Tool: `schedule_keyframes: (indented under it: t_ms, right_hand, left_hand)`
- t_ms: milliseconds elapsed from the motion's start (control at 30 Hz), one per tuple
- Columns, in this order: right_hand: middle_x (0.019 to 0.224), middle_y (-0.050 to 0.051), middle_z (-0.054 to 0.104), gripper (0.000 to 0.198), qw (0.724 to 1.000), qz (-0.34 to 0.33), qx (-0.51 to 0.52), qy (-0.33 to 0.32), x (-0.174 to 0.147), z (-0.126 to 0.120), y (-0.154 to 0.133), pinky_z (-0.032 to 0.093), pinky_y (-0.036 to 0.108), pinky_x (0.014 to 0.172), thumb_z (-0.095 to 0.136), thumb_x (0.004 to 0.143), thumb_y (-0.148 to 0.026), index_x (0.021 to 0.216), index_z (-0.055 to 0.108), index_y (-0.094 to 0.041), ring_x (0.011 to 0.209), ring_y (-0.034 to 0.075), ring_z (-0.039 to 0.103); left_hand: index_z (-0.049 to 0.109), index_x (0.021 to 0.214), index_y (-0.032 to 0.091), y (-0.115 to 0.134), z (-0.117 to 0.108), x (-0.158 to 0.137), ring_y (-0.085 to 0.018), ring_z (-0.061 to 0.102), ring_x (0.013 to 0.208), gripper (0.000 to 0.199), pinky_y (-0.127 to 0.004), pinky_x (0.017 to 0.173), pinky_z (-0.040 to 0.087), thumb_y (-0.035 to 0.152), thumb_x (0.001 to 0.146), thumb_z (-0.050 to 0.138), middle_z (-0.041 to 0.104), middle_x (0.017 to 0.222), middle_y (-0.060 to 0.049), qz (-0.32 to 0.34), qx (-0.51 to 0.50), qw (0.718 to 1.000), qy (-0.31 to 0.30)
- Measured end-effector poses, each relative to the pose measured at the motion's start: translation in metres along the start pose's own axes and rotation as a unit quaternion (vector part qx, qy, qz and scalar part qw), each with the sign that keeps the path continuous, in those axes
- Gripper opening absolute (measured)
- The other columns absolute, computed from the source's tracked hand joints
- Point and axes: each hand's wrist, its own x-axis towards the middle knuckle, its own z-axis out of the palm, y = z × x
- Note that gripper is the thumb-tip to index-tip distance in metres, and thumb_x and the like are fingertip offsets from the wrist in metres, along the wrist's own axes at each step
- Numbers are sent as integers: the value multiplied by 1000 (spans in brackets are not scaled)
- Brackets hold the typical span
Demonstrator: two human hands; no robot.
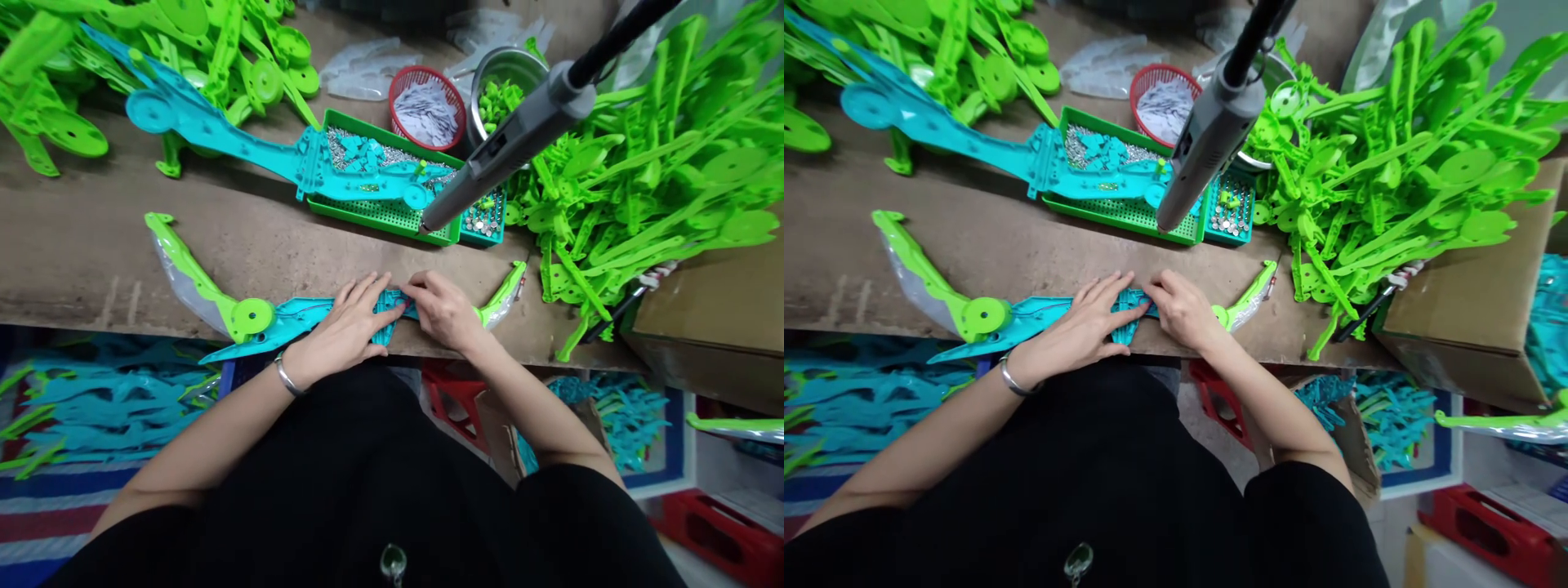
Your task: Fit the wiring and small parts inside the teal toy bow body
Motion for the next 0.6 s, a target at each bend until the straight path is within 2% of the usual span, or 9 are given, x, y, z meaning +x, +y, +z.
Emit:
schedule_keyframes:
  t_ms: [100,167,333,500,600]
  right_hand:
    - [103,10,65,30,997,30,57,49,-6,1,-2,59,31,80,45,92,-6,111,65,-17,93,18,66]
    - [102,10,66,30,997,31,47,57,-9,1,-2,59,32,81,46,89,-4,109,65,-18,94,19,66]
    - [105,15,66,29,999,10,-25,38,-12,2,-2,60,36,83,48,88,-7,111,64,-13,96,24,65]
    - [105,15,66,23,999,20,-27,10,-6,-1,-3,58,38,82,48,90,-11,103,67,-15,94,24,63]
    - [99,14,67,27,999,37,-25,-17,-2,-8,-5,57,38,79,46,91,-9,103,70,-16,89,24,63]
  left_hand:
    - [47,148,24,-1,1,0,-41,21,152,80,-59,120,26,29,77,83,21,165,-19,7,-2,1000,-4]
    - [46,148,24,-2,1,-1,-41,20,152,79,-59,121,26,30,77,82,21,166,-17,11,-3,1000,-8]
    - [44,149,23,-2,0,-1,-41,20,152,79,-60,121,27,30,79,80,23,167,-12,19,6,1000,-14]
    - [44,149,22,-2,2,-1,-41,21,152,77,-61,120,27,30,81,79,25,166,-13,17,8,1000,-13]
    - [45,148,23,-2,1,-2,-41,20,152,76,-61,120,27,29,81,78,26,165,-13,16,3,1000,-11]
